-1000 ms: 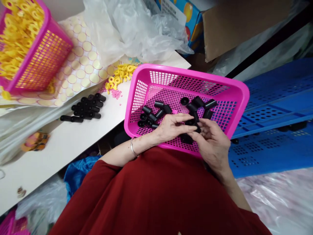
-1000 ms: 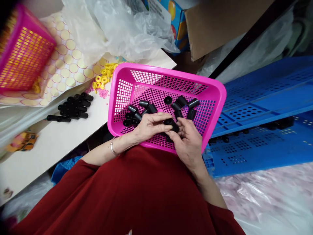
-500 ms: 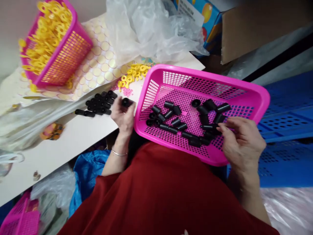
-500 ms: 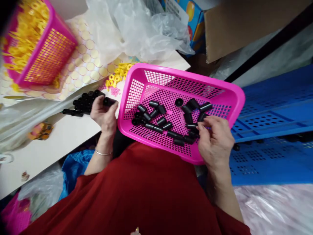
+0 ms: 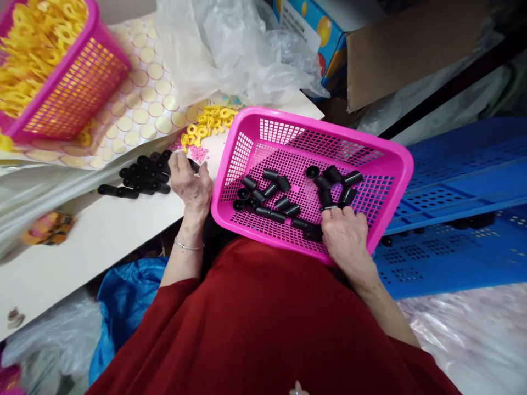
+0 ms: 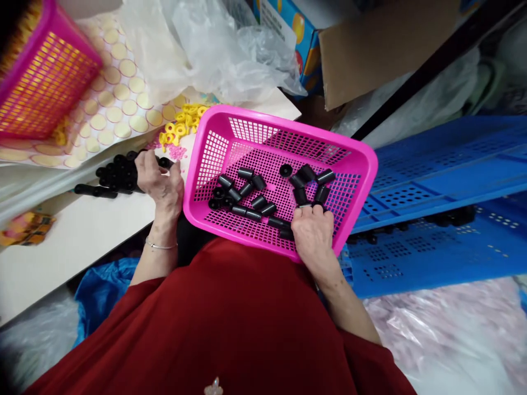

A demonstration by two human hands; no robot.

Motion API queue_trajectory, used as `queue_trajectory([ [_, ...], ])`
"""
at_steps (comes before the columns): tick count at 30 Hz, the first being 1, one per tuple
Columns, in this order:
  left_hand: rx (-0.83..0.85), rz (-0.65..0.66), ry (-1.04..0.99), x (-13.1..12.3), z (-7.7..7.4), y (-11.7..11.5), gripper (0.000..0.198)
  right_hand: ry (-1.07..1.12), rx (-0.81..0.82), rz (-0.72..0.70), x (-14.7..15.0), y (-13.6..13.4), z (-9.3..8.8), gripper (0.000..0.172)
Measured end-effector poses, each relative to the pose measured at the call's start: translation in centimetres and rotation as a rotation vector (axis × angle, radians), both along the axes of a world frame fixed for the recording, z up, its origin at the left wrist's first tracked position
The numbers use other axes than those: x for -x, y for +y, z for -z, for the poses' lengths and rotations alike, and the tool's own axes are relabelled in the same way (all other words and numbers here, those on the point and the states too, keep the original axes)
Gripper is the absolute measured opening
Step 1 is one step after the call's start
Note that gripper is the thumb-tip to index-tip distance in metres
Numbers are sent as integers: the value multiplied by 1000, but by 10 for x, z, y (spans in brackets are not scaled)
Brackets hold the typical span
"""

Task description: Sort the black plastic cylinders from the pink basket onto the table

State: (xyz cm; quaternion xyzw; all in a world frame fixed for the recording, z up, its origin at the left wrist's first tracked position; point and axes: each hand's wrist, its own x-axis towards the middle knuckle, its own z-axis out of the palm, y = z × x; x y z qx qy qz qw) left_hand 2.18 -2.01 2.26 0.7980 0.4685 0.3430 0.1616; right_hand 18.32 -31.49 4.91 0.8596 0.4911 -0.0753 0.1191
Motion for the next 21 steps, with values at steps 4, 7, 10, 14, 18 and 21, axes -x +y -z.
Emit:
queue_trajectory([
  [4,-119,236,59,-29,-31,-34,26,-21,6,-64,-4,-4,4,23],
  [7,-55,607,239,-52,-53,-55,17,-20,6,-82,-10,-7,9,24],
  [10,128,977,495,-67,-61,-73,20,22,-12,-66,-16,-13,10,21],
  [14,116,1138,768,-81,-45,-103,19,132,-292,-40,-22,-26,11,26],
  [18,-79,1193,808,-95,-24,-130,24,388,-755,28,-21,-31,16,21],
  [21,-102,1210,847,-103,-21,-136,21,597,-938,122,-16,-29,22,16],
])
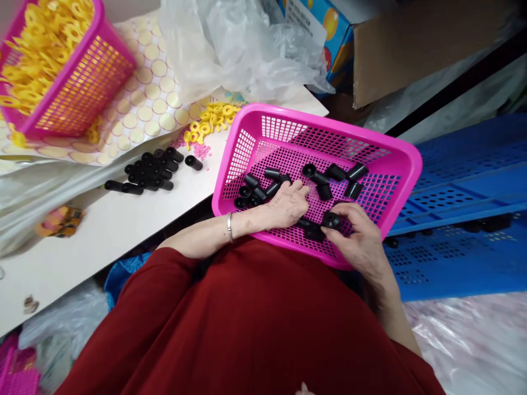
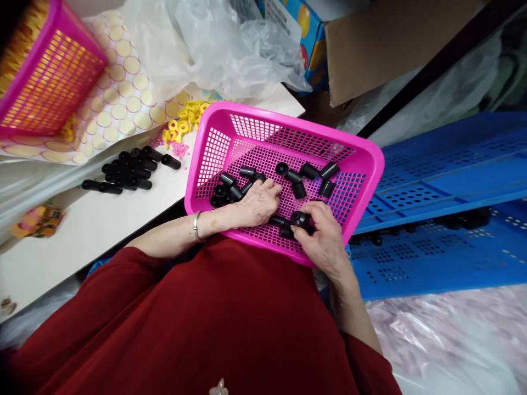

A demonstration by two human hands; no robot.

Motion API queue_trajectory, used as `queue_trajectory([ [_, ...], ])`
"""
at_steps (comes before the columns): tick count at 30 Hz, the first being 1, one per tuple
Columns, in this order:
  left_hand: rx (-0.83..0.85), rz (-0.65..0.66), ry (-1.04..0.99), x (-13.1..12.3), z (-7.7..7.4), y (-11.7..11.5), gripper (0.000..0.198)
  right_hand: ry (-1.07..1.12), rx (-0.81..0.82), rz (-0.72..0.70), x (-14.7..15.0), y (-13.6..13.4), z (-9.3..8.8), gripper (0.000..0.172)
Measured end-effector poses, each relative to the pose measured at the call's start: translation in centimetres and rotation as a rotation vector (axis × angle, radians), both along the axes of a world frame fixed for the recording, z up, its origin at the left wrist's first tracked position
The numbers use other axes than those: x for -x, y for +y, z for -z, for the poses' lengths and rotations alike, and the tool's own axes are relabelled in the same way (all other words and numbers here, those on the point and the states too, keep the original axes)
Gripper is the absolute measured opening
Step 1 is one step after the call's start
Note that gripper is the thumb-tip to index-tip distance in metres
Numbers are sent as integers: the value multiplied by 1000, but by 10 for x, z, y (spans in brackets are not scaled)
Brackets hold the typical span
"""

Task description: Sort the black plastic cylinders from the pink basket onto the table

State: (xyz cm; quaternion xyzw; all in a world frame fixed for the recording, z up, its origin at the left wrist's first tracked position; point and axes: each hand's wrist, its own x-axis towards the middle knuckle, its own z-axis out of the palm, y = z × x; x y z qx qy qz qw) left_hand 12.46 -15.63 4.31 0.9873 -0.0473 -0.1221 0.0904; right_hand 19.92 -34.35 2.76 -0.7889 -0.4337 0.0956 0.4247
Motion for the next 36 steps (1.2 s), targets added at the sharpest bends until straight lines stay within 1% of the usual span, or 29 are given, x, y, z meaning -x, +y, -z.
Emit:
queue_trajectory([
  [2,65,-22,30,-1,-3,4,17,130,-43,33,4,3,2,17],
  [4,211,-88,27,0,-7,10,19,175,-40,51,8,6,3,18],
  [7,524,-204,-1,4,-10,18,26,72,-44,57,10,10,2,18],
  [9,700,-241,-16,7,-9,20,26,-3,-68,62,10,13,1,19],
  [11,828,-247,-25,8,-7,19,23,-45,-75,65,9,16,1,22],
  [13,911,-238,-42,8,-6,18,20,-78,-71,62,9,17,2,24],
  [16,935,-214,-82,7,-6,17,18,-117,-66,55,8,18,4,27],
  [21,837,-164,-69,7,-10,19,13,-158,-39,45,9,17,3,30],
  [24,807,-166,-59,7,-10,20,15,-212,-9,30,10,18,2,32],
  [27,858,-171,-26,7,-9,19,17,-252,27,-28,12,19,3,35],
  [29,945,-224,-12,7,-7,17,24,-240,23,-45,15,19,5,43],
  [31,1016,-279,-39,7,-7,16,32,-153,9,-41,19,19,4,58],
  [32,1023,-277,-64,8,-7,16,33,-73,6,-53,21,18,2,67],
  [34,971,-209,-127,11,-8,15,26,125,14,-122,26,17,-5,84],
  [36,883,-111,-191,16,-10,13,18,304,24,-226,29,16,-14,92],
])
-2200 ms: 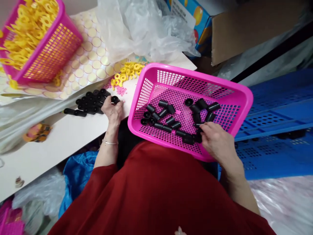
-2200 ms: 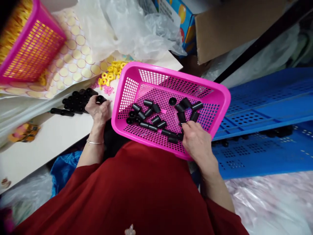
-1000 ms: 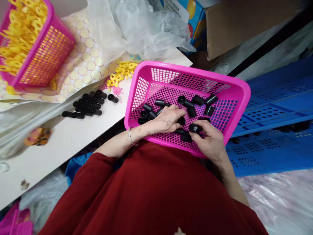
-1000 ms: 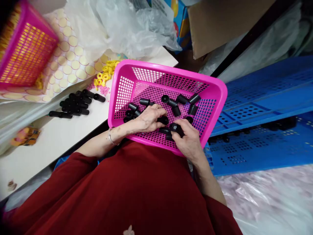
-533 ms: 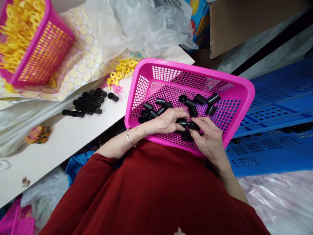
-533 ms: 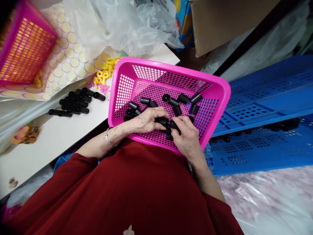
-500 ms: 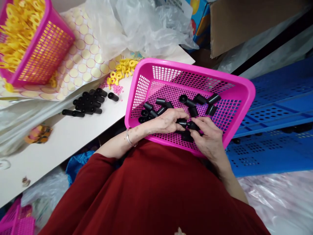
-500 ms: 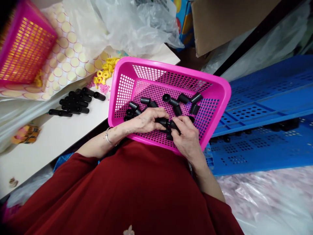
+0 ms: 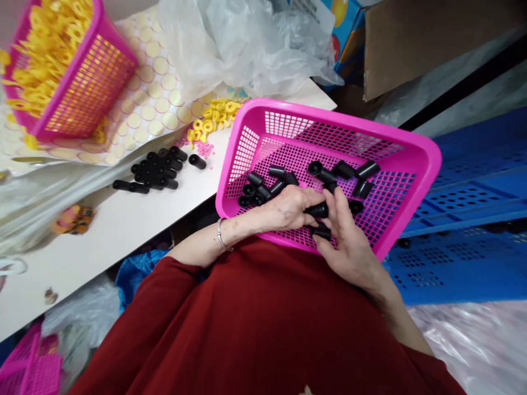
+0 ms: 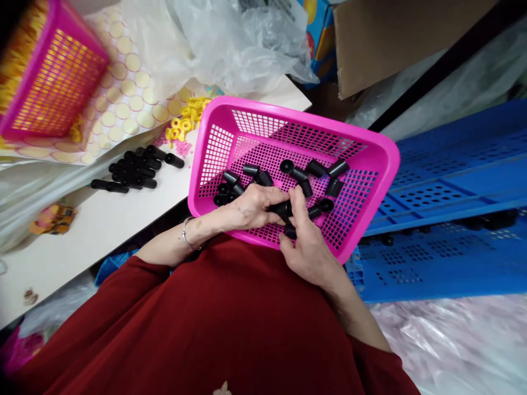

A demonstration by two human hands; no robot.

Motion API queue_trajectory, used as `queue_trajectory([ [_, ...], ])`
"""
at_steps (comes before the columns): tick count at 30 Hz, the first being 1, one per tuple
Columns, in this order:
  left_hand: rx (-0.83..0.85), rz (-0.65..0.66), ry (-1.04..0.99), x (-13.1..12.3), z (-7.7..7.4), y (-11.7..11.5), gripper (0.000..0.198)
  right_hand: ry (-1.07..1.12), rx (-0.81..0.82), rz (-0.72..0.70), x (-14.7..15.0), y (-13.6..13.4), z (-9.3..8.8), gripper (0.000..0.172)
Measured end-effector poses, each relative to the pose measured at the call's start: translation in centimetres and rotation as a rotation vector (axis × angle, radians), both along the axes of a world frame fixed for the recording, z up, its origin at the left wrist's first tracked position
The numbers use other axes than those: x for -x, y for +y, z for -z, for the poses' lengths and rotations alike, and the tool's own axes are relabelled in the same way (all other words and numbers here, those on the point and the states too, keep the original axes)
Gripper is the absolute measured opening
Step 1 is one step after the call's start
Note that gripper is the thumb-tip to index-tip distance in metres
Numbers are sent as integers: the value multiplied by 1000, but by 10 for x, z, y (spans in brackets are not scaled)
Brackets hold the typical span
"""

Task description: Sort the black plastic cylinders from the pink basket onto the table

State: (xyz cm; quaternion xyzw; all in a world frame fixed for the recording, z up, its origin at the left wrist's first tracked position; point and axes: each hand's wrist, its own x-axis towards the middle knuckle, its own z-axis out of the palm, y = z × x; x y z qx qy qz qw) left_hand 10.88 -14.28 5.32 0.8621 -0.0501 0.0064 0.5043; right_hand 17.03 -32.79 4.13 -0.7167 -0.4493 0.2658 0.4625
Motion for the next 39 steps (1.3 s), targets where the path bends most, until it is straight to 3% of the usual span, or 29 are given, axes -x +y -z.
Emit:
queue_trajectory([
  [2,-84,2,-78,8,-1,-2,19,87,-13,-69,-1,0,-5,93],
  [5,-172,-132,-199,25,-1,1,31,-36,-75,24,-12,1,1,82],
  [9,-227,-544,-338,66,-6,33,36,-405,-140,301,-30,-2,19,55],
  [12,-268,-930,-348,106,-9,75,39,-382,-147,440,-38,-12,19,37],
  [14,-221,-1119,-319,128,-3,101,44,-394,-144,473,-41,-18,15,27],
  [18,-106,-1345,-176,147,22,127,48,-506,-93,362,-44,-22,11,19],
  [24,-337,-1548,-18,136,41,143,39,-908,326,31,-38,-10,20,30],
  [27,-467,-1610,66,130,44,155,33,-962,402,-29,-34,2,20,24],
  [30,-580,-1575,164,126,43,160,21,-1033,410,-52,-37,9,19,24],
  [35,-733,-1491,26,113,20,139,27,-885,266,44,-50,2,23,8],
  [37,-736,-1374,-79,95,6,121,27,-740,126,146,-52,-1,26,13],
  [39,-701,-1065,-118,65,-5,97,23,-560,25,242,-51,1,27,18],
])
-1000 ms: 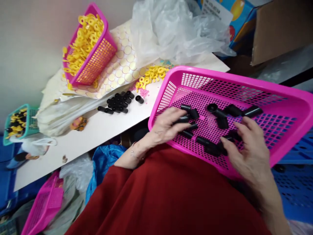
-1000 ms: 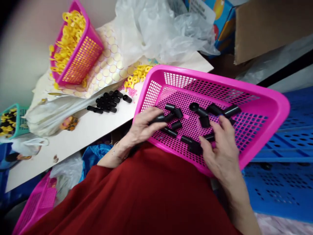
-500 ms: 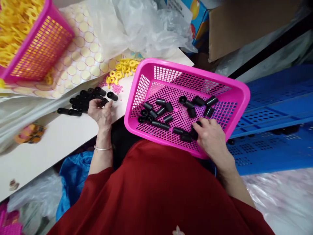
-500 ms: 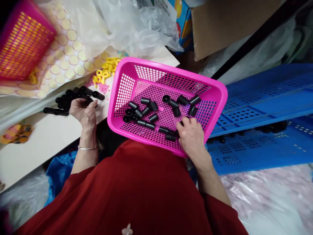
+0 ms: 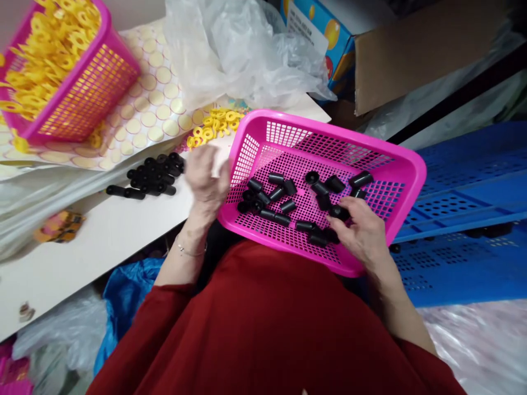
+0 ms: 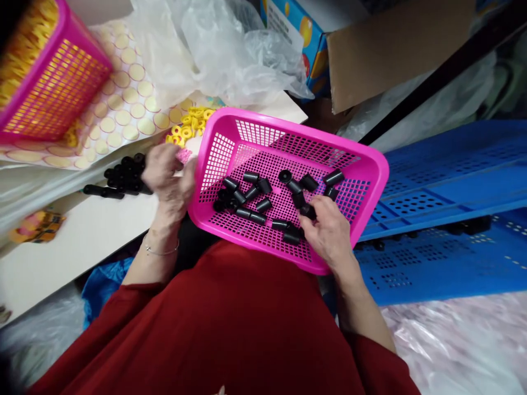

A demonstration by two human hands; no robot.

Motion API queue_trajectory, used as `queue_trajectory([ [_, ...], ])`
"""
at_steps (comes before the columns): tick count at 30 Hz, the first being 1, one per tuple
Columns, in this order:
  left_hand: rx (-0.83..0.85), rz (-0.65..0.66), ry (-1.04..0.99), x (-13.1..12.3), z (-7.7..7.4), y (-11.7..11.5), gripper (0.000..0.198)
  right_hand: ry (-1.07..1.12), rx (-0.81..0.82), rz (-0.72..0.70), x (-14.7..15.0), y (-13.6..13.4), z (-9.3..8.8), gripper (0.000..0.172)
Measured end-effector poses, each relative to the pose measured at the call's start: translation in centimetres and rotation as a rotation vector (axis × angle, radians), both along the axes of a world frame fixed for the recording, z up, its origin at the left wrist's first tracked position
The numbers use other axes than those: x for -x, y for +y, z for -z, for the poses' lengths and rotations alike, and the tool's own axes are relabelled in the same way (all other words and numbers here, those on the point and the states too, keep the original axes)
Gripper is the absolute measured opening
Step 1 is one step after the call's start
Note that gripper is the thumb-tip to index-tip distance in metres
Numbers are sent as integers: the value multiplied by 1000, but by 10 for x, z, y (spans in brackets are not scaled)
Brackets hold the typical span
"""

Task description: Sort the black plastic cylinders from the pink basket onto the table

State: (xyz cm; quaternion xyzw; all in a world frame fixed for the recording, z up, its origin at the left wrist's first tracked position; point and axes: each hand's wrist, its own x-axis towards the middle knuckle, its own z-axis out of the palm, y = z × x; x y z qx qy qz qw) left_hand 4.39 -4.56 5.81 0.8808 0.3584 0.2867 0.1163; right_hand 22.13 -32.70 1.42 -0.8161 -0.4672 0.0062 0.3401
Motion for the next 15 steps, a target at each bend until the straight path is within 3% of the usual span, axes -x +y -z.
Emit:
queue_trajectory([
  [3,47,565,228,-57,-7,-35,25,215,-88,48,7,8,-3,20],
  [6,20,881,439,-106,-1,-58,33,307,-130,50,14,13,-10,21],
  [10,91,971,555,-138,15,-58,24,406,-202,91,20,13,-16,24],
  [15,362,1011,276,-136,16,-46,12,681,-341,162,21,11,-16,30],
])
